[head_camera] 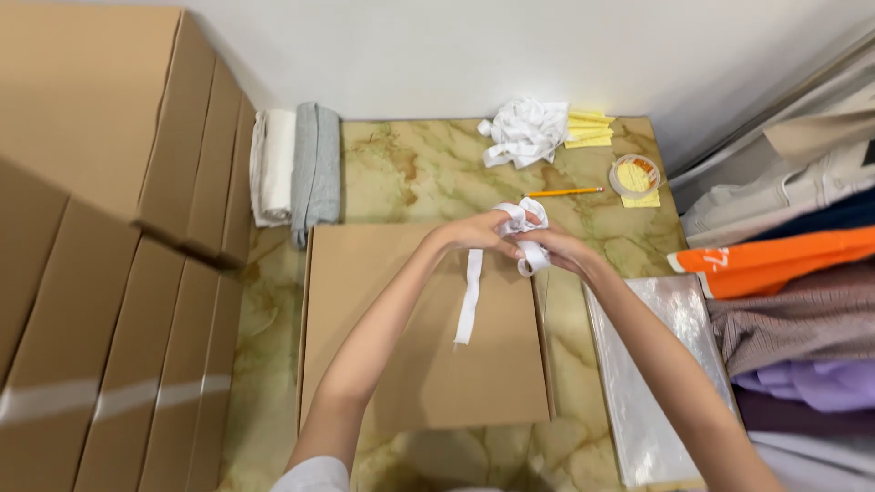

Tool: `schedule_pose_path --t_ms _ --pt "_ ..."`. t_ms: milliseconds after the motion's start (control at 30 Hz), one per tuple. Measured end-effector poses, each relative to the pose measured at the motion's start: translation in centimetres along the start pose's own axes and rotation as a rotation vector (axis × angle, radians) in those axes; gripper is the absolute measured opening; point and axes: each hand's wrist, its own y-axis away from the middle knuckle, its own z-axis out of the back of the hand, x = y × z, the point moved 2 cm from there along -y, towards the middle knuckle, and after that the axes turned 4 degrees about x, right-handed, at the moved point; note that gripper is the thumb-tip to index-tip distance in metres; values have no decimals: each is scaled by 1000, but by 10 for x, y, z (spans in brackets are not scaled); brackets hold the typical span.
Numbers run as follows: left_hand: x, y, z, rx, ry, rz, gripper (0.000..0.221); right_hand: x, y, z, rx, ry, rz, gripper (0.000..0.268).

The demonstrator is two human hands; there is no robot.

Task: The person unties a white ribbon from a cardboard box, opens it, and removes a plastic-wrapped item. They then place the item on a table, unwrap it from the plastic, and place it on a stack of folded clothes. Finally, they fold a sheet of bubble wrap.

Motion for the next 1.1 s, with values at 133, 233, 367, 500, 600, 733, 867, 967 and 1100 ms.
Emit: schedule_pose_path --t_ms 133,233,367,500,600,733,867,967,1100 --pt "11 -14 53 -75 157 23 62 6 -90 75 -153 38 29 54" --pt "35 -31 89 -319 748 -177 27 42 -122 97 -234 -57 23 52" --pt "95 -74 127 -555 757 25 27 80 -178 131 -371 -179 206 61" --pt "215 -174 181 -621 192 236 26 115 -221 170 -585 -36 358 61" --pt "171 -208 195 -618 -773 275 12 119 -236 173 -698 386 362 32" --pt "127 -251 182 -599 -1154 67 24 137 -228 151 -697 654 403 35" --pt "140 -260 184 -520 -1182 38 24 136 -254 151 -687 962 516 38" --pt "150 -232 193 -569 -1059 180 23 153 -243 114 -483 904 425 66" --pt "141 -173 190 -590 -777 231 26 140 -255 100 -160 1008 206 97"
